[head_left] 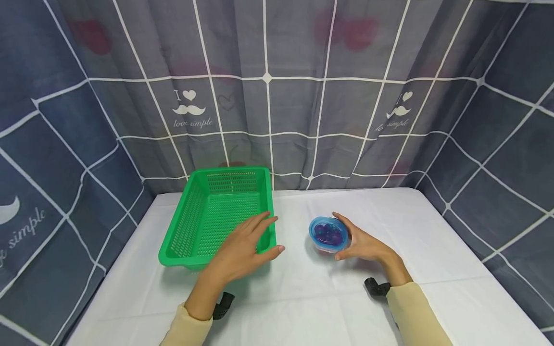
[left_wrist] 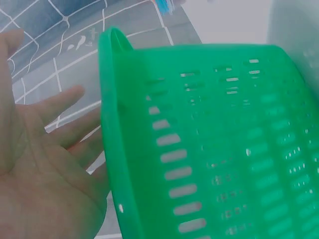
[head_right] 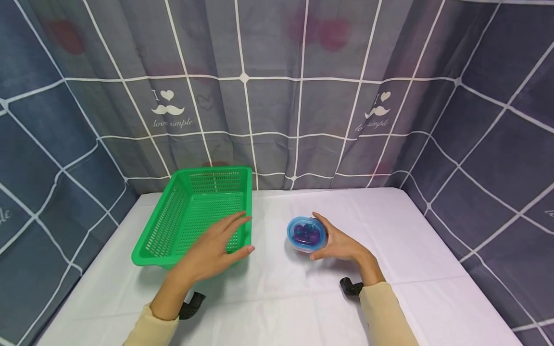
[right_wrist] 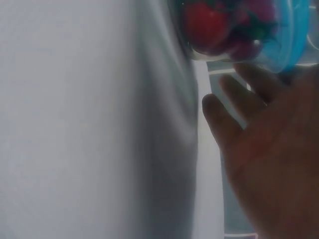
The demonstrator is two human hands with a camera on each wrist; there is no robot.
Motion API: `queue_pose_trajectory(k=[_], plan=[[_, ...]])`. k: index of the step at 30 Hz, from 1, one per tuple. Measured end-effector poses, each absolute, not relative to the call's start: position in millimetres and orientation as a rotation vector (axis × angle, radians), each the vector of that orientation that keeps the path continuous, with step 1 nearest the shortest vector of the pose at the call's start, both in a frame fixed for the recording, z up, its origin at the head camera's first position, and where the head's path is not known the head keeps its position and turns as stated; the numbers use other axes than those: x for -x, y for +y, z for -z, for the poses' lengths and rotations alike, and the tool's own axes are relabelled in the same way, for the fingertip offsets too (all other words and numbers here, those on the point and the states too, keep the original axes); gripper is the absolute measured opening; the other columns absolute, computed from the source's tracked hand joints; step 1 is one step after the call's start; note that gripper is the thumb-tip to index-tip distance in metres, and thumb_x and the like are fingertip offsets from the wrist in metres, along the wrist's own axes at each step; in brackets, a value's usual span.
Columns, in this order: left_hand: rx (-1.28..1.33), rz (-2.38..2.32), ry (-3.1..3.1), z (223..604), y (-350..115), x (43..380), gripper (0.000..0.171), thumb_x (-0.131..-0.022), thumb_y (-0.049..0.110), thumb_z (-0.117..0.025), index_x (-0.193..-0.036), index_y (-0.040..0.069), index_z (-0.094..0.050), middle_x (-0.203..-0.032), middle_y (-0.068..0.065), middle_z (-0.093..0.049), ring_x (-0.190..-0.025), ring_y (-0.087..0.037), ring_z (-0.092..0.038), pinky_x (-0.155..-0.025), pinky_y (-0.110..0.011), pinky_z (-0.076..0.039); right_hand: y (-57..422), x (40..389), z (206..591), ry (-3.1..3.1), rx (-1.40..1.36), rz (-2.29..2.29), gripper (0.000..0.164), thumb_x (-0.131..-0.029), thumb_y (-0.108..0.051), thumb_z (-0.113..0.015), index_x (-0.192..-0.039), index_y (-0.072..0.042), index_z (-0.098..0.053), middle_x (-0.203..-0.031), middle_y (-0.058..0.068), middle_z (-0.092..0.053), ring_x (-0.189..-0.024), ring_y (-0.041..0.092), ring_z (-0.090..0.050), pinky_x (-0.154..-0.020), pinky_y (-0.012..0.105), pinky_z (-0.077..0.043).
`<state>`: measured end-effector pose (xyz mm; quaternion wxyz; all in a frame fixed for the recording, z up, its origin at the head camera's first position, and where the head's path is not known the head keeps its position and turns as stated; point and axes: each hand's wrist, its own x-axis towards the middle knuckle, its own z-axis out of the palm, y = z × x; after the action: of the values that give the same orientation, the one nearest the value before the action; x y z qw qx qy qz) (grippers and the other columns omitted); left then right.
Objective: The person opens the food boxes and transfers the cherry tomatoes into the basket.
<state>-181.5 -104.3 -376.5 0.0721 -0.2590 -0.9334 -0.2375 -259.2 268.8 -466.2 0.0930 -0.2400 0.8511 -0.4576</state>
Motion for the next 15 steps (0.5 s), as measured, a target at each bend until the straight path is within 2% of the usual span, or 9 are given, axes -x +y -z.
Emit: queue_pose_trajectory(k=[4, 15], plan=[[0.803, 0.697, -2.803, 376, -96, 183, 0.075, -0.097, 0.068, -0.053, -0.158, 0.027, -0.041, -0.166, 0.002, -0.035, -0.152, -0.029, -0.036, -0.122, -0.056, -0.031, 269, 259, 466, 2.538, 0.689, 1.352, 0.127, -0.067, -0.027, -0.098, -0.165, -0.021, -0.017, -0.165, 0.019, -0.031, -0.152, 0.045, -0.027, -0.119, 0.073, -0.017], [0.880, 0.672, -2.780, 376, -61, 187, 0.078, -0.096, 0.069, -0.052, -0.158, 0.023, -0.042, -0.165, 0.002, -0.038, -0.151, -0.024, -0.039, -0.121, -0.050, -0.035, 270, 263, 477, 2.452, 0.702, 1.459, 0.122, -0.070, -0.022, -0.096, -0.164, -0.008, -0.018, -0.160, 0.021, -0.038, -0.148, 0.045, -0.034, -0.118, 0.072, -0.020]])
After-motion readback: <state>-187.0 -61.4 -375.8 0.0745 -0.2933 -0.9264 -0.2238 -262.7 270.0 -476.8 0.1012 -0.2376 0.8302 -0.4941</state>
